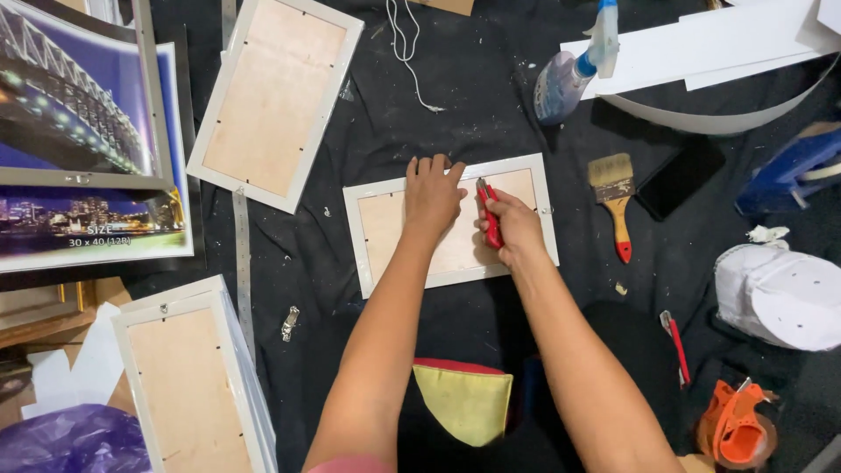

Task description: Securing the wooden backing of a picture frame using adhesive strips and a hand tool.

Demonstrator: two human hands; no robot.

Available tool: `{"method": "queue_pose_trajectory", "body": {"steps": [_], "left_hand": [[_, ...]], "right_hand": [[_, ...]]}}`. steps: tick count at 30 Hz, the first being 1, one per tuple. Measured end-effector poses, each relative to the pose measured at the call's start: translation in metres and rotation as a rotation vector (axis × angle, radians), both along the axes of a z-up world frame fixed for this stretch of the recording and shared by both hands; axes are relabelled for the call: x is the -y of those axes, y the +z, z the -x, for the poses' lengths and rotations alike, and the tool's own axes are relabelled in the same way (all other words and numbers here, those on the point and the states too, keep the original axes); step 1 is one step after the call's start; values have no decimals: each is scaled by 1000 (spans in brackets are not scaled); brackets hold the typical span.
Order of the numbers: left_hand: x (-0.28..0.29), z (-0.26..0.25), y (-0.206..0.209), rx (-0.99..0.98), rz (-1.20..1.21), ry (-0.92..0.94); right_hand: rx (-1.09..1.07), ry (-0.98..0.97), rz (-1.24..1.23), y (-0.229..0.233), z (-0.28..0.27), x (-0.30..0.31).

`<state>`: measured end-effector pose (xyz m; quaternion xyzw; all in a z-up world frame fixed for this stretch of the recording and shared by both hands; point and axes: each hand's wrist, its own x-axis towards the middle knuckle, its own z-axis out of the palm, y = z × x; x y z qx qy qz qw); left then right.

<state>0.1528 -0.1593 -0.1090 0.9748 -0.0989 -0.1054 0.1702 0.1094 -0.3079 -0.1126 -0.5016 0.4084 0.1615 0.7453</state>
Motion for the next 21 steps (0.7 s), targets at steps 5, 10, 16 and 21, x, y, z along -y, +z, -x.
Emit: {"method": "queue_pose_trajectory", "body": {"steps": [5, 10, 16, 21], "left_hand": [[2, -7, 3, -39, -37, -24], [10, -23, 2, -58, -115, -113], [14, -34, -35, 211, -213, -373], [17, -29, -27, 246, -152, -358]], "right_hand": [[-128, 8, -230, 25, -17, 12], [-63, 149, -8, 12, 11, 19], [107, 231, 320, 26, 54, 8], [215, 289, 437, 3, 64, 9]]}}
